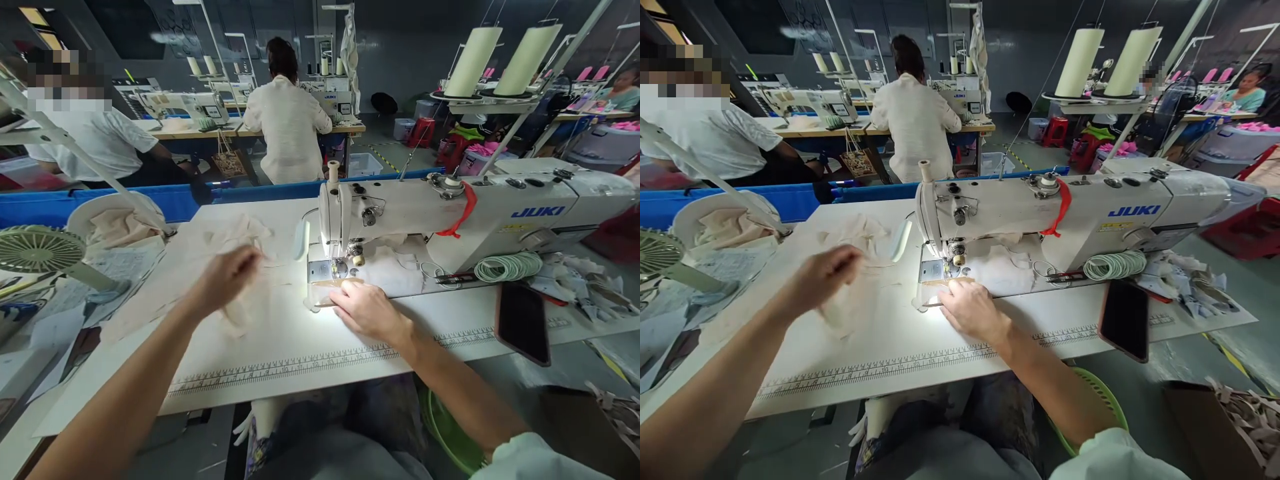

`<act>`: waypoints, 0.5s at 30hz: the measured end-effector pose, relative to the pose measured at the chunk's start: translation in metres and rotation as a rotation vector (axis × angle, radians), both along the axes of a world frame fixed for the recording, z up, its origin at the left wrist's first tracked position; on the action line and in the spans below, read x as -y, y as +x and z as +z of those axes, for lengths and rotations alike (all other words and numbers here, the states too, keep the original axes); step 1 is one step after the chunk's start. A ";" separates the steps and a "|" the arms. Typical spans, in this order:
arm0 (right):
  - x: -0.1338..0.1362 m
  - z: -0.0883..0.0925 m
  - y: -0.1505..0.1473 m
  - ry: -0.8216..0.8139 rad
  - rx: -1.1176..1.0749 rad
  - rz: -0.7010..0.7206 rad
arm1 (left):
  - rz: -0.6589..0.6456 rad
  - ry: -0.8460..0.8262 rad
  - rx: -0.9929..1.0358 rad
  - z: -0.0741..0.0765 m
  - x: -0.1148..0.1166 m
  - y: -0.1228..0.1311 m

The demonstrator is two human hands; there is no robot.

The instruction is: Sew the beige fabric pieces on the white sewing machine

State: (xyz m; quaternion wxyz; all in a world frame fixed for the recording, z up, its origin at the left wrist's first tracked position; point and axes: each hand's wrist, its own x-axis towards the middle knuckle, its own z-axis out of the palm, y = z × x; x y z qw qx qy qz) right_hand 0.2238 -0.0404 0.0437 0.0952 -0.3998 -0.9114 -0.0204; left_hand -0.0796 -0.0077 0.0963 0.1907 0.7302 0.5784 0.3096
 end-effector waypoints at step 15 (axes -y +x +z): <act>-0.012 -0.014 -0.004 0.080 0.021 0.002 | -0.276 -0.448 0.158 -0.055 -0.038 0.099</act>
